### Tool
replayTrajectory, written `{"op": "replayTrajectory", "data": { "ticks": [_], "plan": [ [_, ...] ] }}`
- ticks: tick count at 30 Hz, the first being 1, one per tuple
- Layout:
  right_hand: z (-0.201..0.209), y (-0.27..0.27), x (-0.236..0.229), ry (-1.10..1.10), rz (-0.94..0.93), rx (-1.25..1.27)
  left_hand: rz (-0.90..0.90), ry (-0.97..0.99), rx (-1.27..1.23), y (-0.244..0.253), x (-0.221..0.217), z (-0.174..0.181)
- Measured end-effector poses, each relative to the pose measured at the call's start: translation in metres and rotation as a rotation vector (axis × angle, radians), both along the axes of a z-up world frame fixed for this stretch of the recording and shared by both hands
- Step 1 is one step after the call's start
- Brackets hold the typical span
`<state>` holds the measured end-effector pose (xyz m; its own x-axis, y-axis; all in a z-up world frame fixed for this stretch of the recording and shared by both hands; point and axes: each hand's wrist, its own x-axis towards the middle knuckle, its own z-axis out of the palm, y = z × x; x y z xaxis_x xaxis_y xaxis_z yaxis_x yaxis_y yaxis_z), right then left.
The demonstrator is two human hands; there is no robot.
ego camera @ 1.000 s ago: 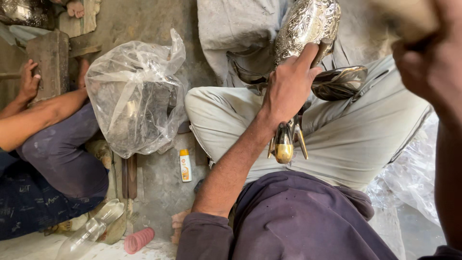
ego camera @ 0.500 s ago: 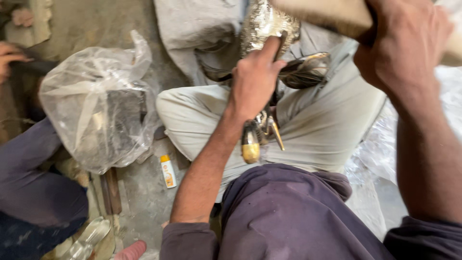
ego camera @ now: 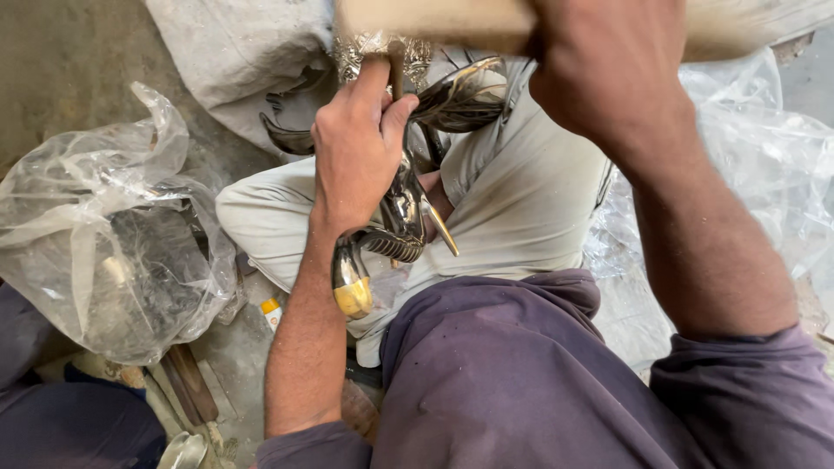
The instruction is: The person uses a chisel and hammer to engrave decorative patterns on a metal object shaped like a bird. They repeatedly strike the chisel to create fine details on the surface.
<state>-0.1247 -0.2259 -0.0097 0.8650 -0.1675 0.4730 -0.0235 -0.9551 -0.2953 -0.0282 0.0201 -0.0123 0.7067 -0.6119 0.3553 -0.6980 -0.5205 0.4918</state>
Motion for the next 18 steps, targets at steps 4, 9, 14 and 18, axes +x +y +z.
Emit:
{"op": "replayTrajectory", "data": {
  "ticks": [4,9,14,18],
  "plan": [
    [-0.013,0.007,-0.004,-0.15,0.075,0.201,-0.048,0.065,-0.055,0.002,-0.003,0.003],
    [-0.015,0.008,-0.014,-0.119,-0.028,-0.139,-0.046,-0.005,-0.022,0.001,0.001,0.005],
    [-0.019,0.006,-0.017,-0.079,-0.014,0.018,-0.083,-0.017,0.022,0.005,-0.003,0.007],
    [-0.024,0.011,-0.021,-0.179,0.049,0.116,-0.071,-0.002,0.003,0.006,-0.006,0.007]
  ]
}}
